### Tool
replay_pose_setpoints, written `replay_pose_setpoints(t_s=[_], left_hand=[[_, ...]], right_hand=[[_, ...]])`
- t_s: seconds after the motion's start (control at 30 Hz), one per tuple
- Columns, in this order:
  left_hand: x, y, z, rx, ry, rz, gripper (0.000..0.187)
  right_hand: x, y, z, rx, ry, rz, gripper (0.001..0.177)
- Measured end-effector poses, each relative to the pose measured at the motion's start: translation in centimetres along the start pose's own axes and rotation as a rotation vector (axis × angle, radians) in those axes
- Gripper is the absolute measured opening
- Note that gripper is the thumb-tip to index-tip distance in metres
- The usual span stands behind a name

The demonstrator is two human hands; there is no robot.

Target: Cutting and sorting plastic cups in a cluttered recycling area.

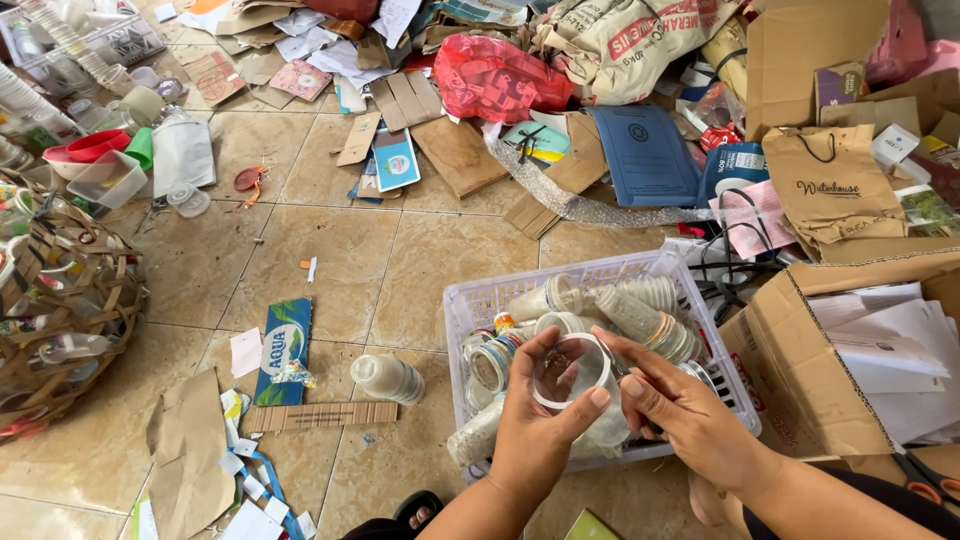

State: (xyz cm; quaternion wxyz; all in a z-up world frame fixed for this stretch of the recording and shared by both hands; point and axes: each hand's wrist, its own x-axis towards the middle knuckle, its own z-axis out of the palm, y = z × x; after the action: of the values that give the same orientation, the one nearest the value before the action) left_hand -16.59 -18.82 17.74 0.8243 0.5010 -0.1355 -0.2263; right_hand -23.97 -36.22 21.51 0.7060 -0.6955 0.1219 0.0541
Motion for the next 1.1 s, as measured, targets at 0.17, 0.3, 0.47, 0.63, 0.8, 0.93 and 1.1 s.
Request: replay_pose_setpoints(t_s=[0.17, 0.3, 0.47, 0.63, 0.8, 0.93, 1.1], left_hand=[[0.1, 0.1, -0.4, -0.014, -0.032, 0.021, 0.083], [0.0, 0.3, -0.4, -0.002, -0.051, 0.009, 0.083], [0.0, 0.4, -0.6, 0.007, -0.071, -0.003, 0.084], [0.0, 1.2, -0.7, 0.019, -0.106, -0.015, 0.086], [0.1, 1.3, -0.7, -0.021, -0.119, -0.038, 0.087], [0.1, 1.0, -0.8, -0.033, -0.135, -0.033, 0.087], [0.2, 1.0, -0.9, -0.027, -0.145, -0.046, 0.087]], right_hand=[[-0.3, -0.7, -0.1, -0.031, -0.031, 0.014, 0.062], [-0.2, -0.2, -0.3, -0.03, -0.027, 0.013, 0.063], [-0.1, -0.3, -0.3, -0.038, -0.03, 0.014, 0.062], [0.1, 0.2, -0.6, 0.129, -0.077, 0.046, 0.06], [0.0, -0.5, -0.8, 0.143, -0.094, 0.064, 0.06], [0.1, -0.3, -0.8, 0.144, -0.083, 0.068, 0.059], [0.2, -0.5, -1.0, 0.146, -0.091, 0.074, 0.058]])
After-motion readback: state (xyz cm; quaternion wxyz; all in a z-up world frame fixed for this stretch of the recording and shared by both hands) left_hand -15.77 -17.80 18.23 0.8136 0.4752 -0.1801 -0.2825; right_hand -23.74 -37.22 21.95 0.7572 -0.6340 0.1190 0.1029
